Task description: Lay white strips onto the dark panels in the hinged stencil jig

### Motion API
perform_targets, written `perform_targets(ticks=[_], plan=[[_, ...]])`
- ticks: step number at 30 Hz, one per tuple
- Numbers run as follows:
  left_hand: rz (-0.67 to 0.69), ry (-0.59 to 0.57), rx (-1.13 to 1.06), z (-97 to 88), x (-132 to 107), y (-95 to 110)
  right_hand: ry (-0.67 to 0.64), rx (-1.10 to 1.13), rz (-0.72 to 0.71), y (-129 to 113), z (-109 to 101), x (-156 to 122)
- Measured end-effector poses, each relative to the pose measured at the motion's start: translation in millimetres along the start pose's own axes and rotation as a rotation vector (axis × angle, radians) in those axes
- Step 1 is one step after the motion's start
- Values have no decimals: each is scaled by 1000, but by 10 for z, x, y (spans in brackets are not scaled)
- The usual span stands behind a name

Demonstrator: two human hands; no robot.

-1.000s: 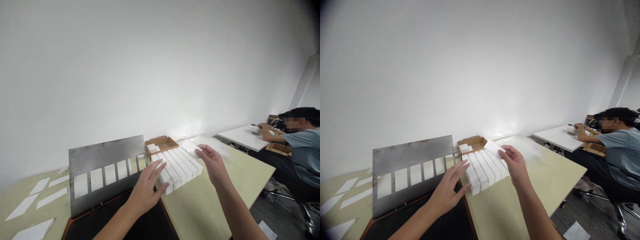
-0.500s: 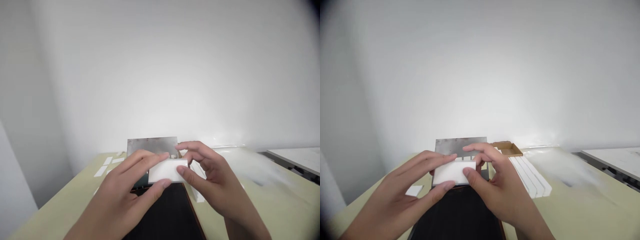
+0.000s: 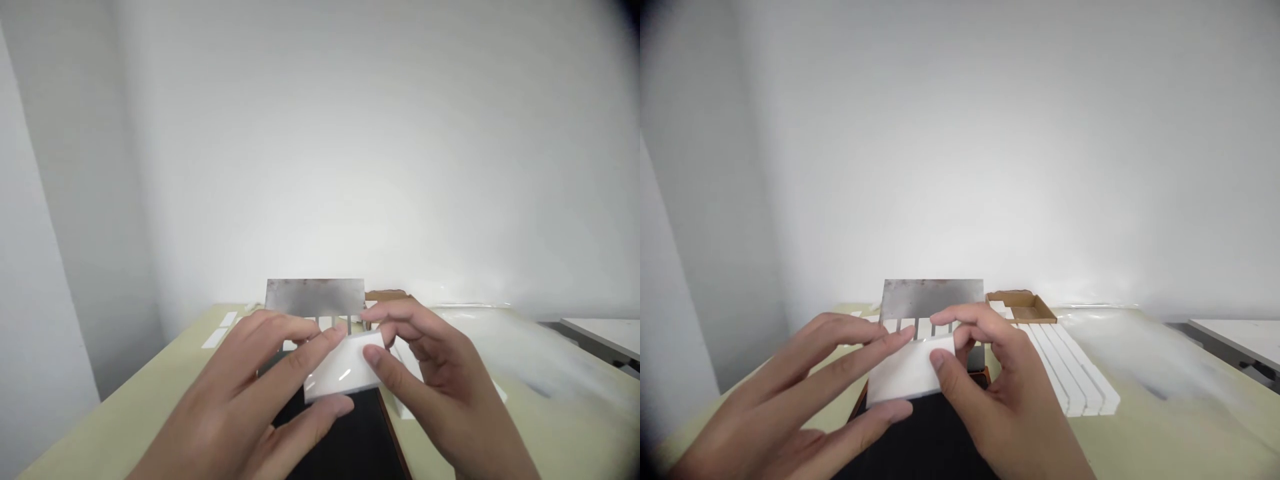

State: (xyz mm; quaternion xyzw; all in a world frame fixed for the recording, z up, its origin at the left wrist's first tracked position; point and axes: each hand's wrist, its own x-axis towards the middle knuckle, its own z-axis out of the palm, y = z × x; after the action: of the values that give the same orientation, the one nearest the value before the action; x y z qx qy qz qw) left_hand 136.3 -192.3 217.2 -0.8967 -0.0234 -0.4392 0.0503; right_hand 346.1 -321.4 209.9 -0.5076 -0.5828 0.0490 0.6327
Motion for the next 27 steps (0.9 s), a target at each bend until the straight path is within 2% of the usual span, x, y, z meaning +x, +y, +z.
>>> perform_targets(ticks=[7,19,27], plan=[[-14,-35,31,-6,-6,-35,26,-52,-38,-11,75,-36],[47,-19,27,19,-14,-51,17,-30,-10,0,80,-20],[77,6,45,35,-5,-63,-39,12,58,38,44,-7]])
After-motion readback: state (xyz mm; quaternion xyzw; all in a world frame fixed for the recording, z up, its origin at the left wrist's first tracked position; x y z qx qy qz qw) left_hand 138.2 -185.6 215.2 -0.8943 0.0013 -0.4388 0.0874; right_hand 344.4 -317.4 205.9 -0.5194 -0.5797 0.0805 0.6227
